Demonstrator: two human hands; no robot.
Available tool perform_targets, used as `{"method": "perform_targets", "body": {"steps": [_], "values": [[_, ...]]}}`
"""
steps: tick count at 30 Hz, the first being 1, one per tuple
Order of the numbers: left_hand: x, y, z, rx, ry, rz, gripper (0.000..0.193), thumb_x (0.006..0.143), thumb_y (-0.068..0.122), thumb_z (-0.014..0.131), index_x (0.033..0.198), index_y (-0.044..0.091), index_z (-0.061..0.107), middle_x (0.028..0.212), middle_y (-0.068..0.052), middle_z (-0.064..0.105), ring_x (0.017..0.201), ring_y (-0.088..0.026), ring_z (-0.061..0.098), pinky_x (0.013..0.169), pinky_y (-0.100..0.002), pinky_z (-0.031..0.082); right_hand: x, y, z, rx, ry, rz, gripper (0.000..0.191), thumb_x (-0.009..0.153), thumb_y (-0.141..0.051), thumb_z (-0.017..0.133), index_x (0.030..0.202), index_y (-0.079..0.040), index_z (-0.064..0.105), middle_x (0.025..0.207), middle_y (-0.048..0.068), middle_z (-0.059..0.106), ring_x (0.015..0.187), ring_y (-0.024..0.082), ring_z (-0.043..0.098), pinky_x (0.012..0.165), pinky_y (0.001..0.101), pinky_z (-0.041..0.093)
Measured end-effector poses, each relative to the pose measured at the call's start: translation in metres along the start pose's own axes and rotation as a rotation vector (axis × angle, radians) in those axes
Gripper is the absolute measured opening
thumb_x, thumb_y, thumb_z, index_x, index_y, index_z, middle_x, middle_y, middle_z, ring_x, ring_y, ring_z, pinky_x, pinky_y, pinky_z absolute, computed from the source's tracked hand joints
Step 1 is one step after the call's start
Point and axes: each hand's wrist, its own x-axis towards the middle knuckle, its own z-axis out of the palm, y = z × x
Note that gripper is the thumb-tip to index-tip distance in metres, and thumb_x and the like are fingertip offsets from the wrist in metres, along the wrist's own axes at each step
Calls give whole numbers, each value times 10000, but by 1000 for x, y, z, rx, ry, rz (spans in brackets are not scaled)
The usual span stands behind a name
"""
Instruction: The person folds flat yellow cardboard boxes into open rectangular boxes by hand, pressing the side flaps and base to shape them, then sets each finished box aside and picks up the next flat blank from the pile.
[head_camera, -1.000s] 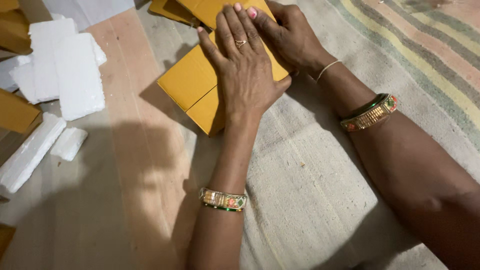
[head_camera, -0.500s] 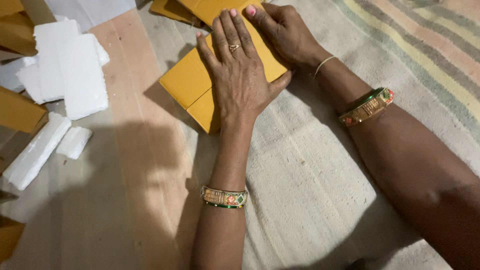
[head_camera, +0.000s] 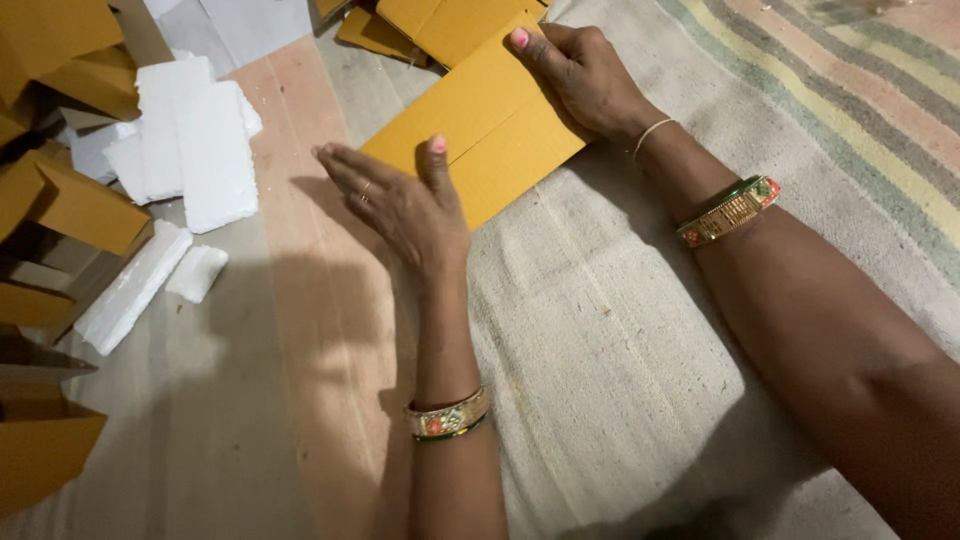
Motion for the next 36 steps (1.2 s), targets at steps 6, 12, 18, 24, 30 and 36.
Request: {"method": "perform_targets", "body": {"steps": [6, 12, 18, 24, 30, 36], "values": [[-3, -34, 4, -1281, -172, -286, 778, 846, 333, 860, 1400, -82, 505, 1341, -223, 606, 1203, -274, 604, 1069, -400, 494, 2, 6, -8, 121, -51, -141, 616, 1063, -541, 472, 1241, 13, 675, 1036, 123, 755, 936, 180, 750, 811, 323, 625], [-5, -30, -13, -1439, -507, -202, 656, 767, 343, 924, 1238, 16, 606, 1119, -76, 685, 1033, -162, 653, 933, -298, 546, 0, 13, -26, 153, -44, -84, 617, 1056, -526, 451, 1257, 20, 657, 1055, 148, 744, 962, 203, 746, 821, 339, 631], [-4, -20, -17, -1416, -527, -252, 728, 752, 428, 922, 1239, -21, 621, 1120, -93, 694, 1042, -174, 647, 932, -306, 543, 1, 9, -27, -312, 63, -81, 606, 1104, -513, 366, 1481, -48, 462, 1351, 263, 587, 1157, 383, 633, 990, 511, 512], [0, -22, -10, -1378, -562, -309, 796, 738, 503, 882, 1269, -21, 604, 1167, -118, 677, 1125, -215, 649, 1015, -355, 537, -14, -27, 25, -818, 20, -334, 588, 1123, -486, 326, 1624, -180, 333, 1673, 207, 201, 1566, 401, 88, 1196, 665, -92], [0, -21, -13, -1411, -611, -352, 887, 712, 515, 872, 1354, 9, 528, 1225, -108, 658, 1188, -200, 636, 1044, -346, 531, -26, -45, 67, -751, -78, -713, 477, 1143, -432, 306, 1546, -222, 449, 1587, 158, 438, 1535, 342, 223, 1237, 580, -59], [-1, -15, -19, -1385, -576, -259, 825, 762, 460, 883, 1332, -31, 546, 1212, -129, 664, 1136, -200, 639, 992, -337, 538, -3, -24, 30, -757, 74, -639, 377, 1166, -350, 364, 1199, -114, 656, 1130, 172, 659, 1216, 339, 561, 1205, 599, 178]]}}
